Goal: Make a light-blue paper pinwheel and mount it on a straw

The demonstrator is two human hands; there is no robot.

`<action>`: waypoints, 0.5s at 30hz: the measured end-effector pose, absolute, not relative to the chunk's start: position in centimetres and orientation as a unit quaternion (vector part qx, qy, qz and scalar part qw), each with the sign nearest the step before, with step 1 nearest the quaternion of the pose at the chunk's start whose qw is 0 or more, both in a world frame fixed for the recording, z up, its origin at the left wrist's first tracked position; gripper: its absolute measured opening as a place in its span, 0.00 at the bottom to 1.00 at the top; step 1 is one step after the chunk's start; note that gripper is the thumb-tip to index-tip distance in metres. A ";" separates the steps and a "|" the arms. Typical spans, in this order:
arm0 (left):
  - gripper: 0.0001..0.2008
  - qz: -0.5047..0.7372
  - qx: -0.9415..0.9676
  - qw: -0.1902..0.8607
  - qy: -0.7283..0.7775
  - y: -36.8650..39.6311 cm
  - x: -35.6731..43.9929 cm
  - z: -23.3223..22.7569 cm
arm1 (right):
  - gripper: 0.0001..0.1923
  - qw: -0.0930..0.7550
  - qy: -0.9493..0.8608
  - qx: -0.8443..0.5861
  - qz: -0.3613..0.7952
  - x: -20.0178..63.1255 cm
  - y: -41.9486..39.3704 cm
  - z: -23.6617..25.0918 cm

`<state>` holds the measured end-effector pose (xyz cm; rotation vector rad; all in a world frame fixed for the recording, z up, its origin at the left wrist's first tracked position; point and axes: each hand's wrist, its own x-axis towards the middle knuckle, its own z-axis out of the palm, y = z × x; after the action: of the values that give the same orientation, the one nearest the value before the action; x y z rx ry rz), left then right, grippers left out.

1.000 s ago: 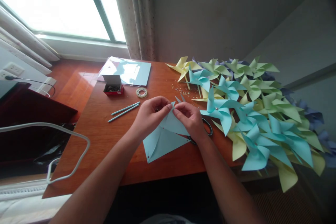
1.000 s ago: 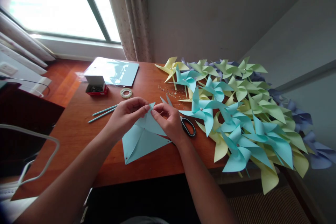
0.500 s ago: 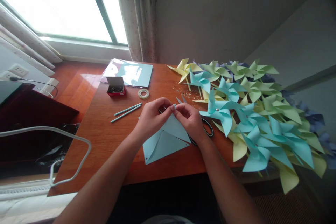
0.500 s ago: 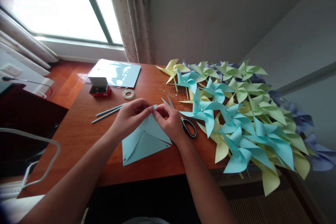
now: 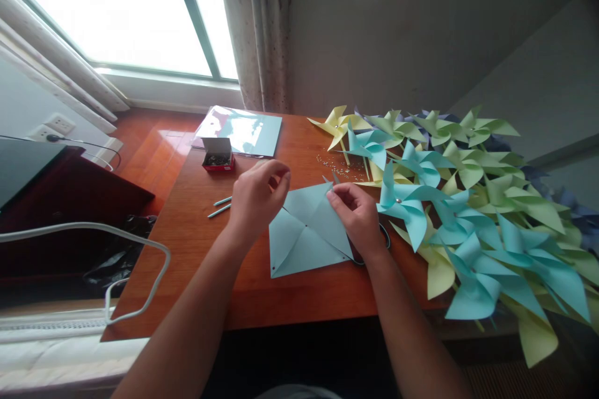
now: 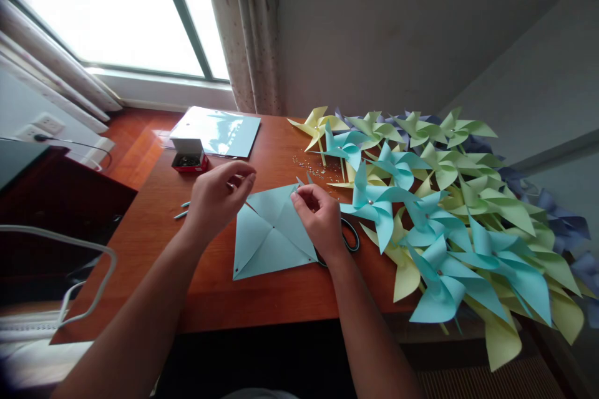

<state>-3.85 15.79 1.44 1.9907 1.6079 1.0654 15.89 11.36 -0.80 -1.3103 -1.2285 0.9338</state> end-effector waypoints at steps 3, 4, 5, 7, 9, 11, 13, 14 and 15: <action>0.08 0.322 0.680 0.035 0.658 16.4 -6.0 2.2 | 0.08 0.546 -0.507 -0.550 0.377 16.1 11.3 -0.8; 0.10 0.296 0.663 -0.008 0.688 16.7 -6.9 2.5 | 0.08 0.556 -0.500 -0.551 0.371 16.2 11.3 -0.8; 0.11 0.270 0.647 -0.039 0.712 16.9 -7.9 2.9 | 0.09 0.566 -0.492 -0.552 0.365 16.3 11.4 -0.7; 0.15 0.206 0.631 -0.061 0.745 17.6 -9.7 3.7 | 0.09 0.586 -0.469 -0.556 0.357 16.5 11.5 -0.7; 0.16 0.141 0.616 -0.051 0.773 18.7 -11.1 4.4 | 0.10 0.601 -0.448 -0.558 0.356 16.7 11.6 -0.6; 0.17 0.091 0.603 -0.011 0.793 20.0 -12.0 4.8 | 0.10 0.609 -0.435 -0.559 0.358 16.9 11.6 -0.5; 0.18 0.084 0.603 0.050 0.792 21.5 -12.6 4.9 | 0.11 0.614 -0.429 -0.555 0.362 17.0 11.7 -0.4; 0.18 0.090 0.609 0.067 0.785 22.2 -12.8 4.8 | 0.11 0.615 -0.428 -0.553 0.364 17.0 11.7 -0.4; 0.17 0.098 0.621 0.084 0.773 22.8 -13.1 4.7 | 0.11 0.617 -0.426 -0.551 0.366 17.0 11.7 -0.4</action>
<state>-13.06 22.81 4.70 1.8518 2.3077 0.2916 17.04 11.69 -0.38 -1.2693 -0.9797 0.8419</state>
